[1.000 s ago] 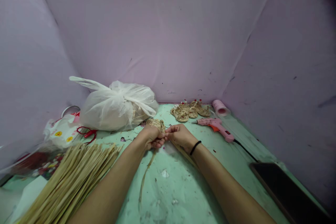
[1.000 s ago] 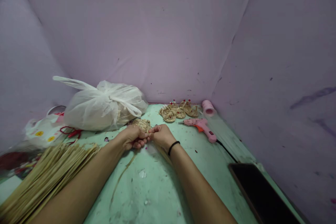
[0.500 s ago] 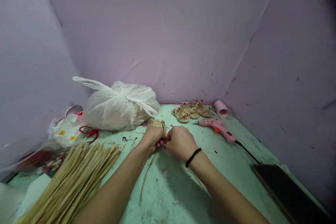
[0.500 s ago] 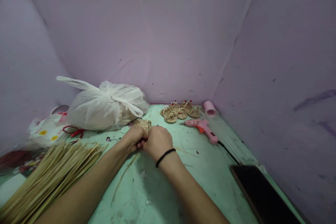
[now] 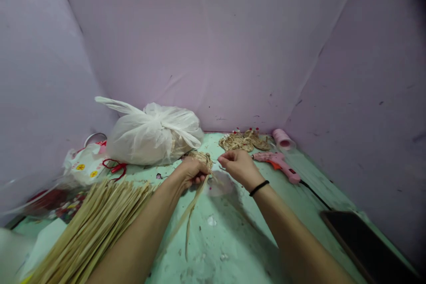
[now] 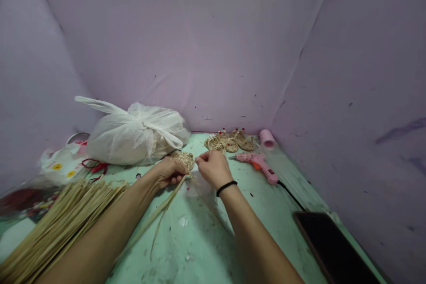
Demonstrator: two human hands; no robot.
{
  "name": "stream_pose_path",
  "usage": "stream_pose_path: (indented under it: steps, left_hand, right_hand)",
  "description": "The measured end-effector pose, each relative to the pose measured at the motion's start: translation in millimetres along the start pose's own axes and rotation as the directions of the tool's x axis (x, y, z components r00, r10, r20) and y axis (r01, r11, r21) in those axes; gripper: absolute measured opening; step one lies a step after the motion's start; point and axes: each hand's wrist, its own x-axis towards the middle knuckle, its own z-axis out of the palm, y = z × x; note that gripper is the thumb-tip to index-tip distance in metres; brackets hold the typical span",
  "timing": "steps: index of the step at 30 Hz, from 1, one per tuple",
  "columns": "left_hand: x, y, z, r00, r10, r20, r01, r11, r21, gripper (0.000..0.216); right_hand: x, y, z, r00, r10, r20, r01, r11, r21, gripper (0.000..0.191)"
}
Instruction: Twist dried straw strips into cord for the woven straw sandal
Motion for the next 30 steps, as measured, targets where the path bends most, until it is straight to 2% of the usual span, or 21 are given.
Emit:
stream_pose_path:
  steps: [2,5,11,18,21,23,26,30]
  left_hand:
    - [0,-1,-1,1.000,0.018,0.019,-0.018,1.000,-0.001,0.006]
    - [0,-3,0,0.998,0.063,0.016,-0.063,0.998,0.026,0.006]
    - [1,-6,3,0.996,0.084,-0.005,-0.082,0.987,0.138,0.009]
    - [-2,-3,-1,0.995,0.089,0.043,-0.095,0.981,0.171,0.010]
    - [-7,2,-3,0.991,0.027,0.132,-0.047,0.987,0.153,0.010]
    - [-9,6,-6,0.981,-0.049,0.189,0.025,0.992,0.127,0.010]
    - [-9,11,-8,0.967,-0.166,0.192,0.147,0.983,0.111,0.014]
    - [-7,11,-11,0.960,-0.205,0.192,0.182,0.974,0.132,0.019]
  right_hand:
    - [3,4,9,0.983,0.116,0.141,-0.143,0.970,0.195,0.013]
    - [0,4,24,0.923,0.163,0.348,-0.282,0.902,0.326,0.016]
    - [-5,2,27,0.847,0.191,0.495,-0.437,0.781,0.447,0.013]
    - [-2,7,28,0.915,0.161,0.369,-0.320,0.847,0.424,0.017]
    - [-1,12,31,0.939,0.126,0.320,-0.263,0.863,0.431,0.013]
    - [-1,13,33,0.940,0.130,0.316,-0.268,0.853,0.448,0.011]
    - [-2,12,34,0.936,0.132,0.326,-0.288,0.820,0.494,0.010]
    - [-4,10,31,0.923,0.143,0.357,-0.328,0.777,0.537,0.011]
